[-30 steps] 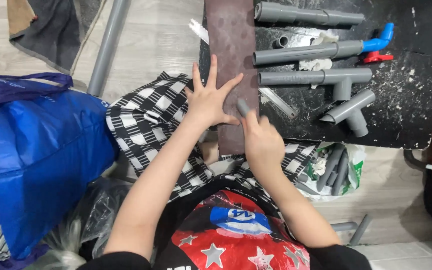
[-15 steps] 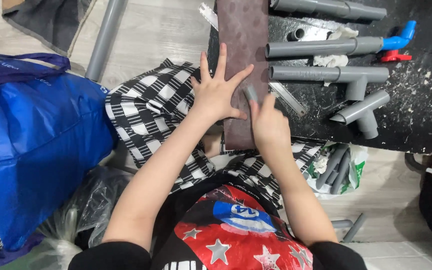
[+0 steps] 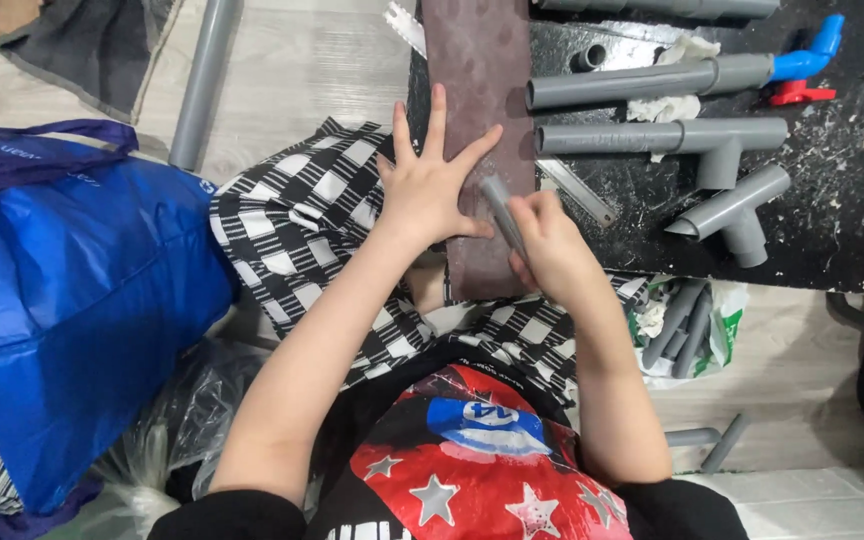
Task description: The person is sanding the ends of PVC pipes with sandpaper and then fitting them into various connectors to build a structure.
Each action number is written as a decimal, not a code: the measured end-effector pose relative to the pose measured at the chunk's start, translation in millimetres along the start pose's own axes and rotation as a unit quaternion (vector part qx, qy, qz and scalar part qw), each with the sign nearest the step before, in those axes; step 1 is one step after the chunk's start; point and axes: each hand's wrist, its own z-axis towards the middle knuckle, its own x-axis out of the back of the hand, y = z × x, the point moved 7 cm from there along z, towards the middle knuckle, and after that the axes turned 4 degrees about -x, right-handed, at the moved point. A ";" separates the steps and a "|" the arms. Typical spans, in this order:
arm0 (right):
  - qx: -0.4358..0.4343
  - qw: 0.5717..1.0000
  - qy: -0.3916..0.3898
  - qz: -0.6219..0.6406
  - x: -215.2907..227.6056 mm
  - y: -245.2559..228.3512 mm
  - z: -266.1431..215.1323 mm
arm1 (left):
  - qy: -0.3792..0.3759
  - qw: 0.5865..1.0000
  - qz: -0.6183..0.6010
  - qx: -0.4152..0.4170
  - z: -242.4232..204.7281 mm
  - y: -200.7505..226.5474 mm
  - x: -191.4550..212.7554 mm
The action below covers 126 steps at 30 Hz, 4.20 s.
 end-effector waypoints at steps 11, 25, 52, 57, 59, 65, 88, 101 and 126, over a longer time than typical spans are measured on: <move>0.147 0.951 -0.166 0.218 13.8 40.4 -16.2 | -0.003 1.000 0.006 0.005 0.4 0.6 1.6; 0.371 0.819 0.334 -0.283 -8.9 6.2 -56.0 | 0.002 1.000 0.025 -0.003 1.8 -1.4 -8.7; 0.364 0.829 0.321 -0.278 -4.8 -0.2 -53.4 | -0.010 1.000 0.018 -0.005 -2.0 0.4 -3.2; 0.316 0.830 0.344 -0.303 -4.7 26.0 -70.3 | 0.012 0.999 0.032 -0.011 -2.5 2.0 0.7; 0.322 0.855 0.310 -0.262 0.1 10.9 -60.9 | 0.010 0.999 0.028 -0.012 -0.7 -0.6 -0.4; 0.267 0.928 0.223 -0.131 14.1 16.8 -33.7 | 0.019 0.999 0.033 -0.022 -2.1 1.0 -3.1; 0.340 0.723 0.340 -0.496 -22.3 -7.3 -73.2 | -0.002 1.000 0.025 -0.010 -2.7 -0.6 -4.1; 0.313 0.696 0.400 -0.507 -23.9 0.7 -73.4 | 0.003 0.999 0.038 -0.011 -1.9 1.4 -0.8; 0.249 0.956 0.154 -0.028 15.2 2.9 -9.2 | 0.018 1.000 0.020 -0.007 -1.3 -0.3 2.3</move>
